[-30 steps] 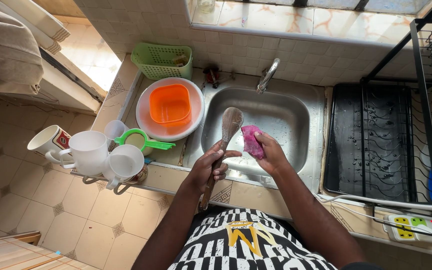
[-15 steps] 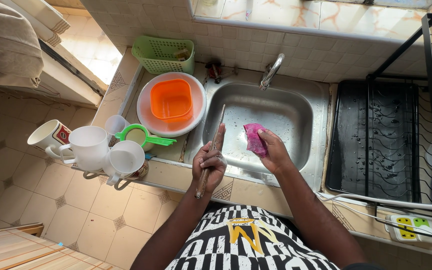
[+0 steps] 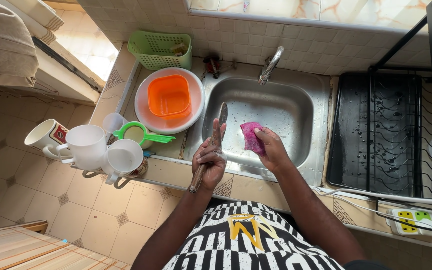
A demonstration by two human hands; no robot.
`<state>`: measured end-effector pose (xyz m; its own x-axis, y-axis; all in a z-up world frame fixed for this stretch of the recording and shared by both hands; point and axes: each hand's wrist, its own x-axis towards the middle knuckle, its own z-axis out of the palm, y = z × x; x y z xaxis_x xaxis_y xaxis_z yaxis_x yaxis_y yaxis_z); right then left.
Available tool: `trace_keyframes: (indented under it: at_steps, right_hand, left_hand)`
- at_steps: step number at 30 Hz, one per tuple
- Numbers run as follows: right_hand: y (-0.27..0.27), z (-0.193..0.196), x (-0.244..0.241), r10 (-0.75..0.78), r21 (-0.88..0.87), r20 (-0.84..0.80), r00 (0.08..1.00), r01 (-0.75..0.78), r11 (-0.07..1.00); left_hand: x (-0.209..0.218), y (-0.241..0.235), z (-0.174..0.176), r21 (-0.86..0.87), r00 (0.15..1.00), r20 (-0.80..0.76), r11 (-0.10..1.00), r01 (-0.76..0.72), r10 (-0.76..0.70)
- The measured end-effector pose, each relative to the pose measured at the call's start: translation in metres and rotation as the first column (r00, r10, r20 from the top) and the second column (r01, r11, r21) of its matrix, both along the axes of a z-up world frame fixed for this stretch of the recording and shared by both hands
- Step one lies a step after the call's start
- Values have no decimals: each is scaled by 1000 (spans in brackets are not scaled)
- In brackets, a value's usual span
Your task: Washing a plate, wooden spoon, and pot in a kitchen sink using a cleaning cloth
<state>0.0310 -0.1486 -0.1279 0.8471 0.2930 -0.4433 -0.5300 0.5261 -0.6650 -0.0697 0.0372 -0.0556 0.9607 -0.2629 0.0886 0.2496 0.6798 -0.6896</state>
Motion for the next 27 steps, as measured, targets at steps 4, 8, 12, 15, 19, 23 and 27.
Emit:
trace_keyframes:
  at_steps: [4, 8, 12, 15, 19, 23, 27]
  right_hand:
    - [8, 8, 4, 8, -66, 55, 998, -5, 998]
    - [20, 31, 9, 17, -215, 261, 965, 41, 976]
    - [36, 36, 26, 50, -345, 612, 789, 209, 915]
    - [60, 54, 6, 88, -363, 708, 700, 254, 896]
    - [70, 46, -9, 186, -404, 692, 697, 161, 900]
    - [68, 27, 7, 188, -363, 685, 704, 107, 926]
    - [59, 38, 32, 33, -254, 693, 721, 202, 946]
  left_hand:
    - [-1, -2, 4, -32, 1000, -6, 999, 19, -20]
    - [-3, -4, 13, -47, 999, -5, 998, 40, -40]
    - [-5, -9, 17, -46, 998, -7, 997, 66, -66]
    - [-3, -16, 26, 10, 988, -49, 989, 145, -144]
    - [-3, -11, 13, 96, 993, -23, 988, 120, -119]
    - [-5, -12, 7, 156, 984, 65, 976, 152, -164]
    - [-8, -23, 6, 250, 969, 144, 955, 159, -199]
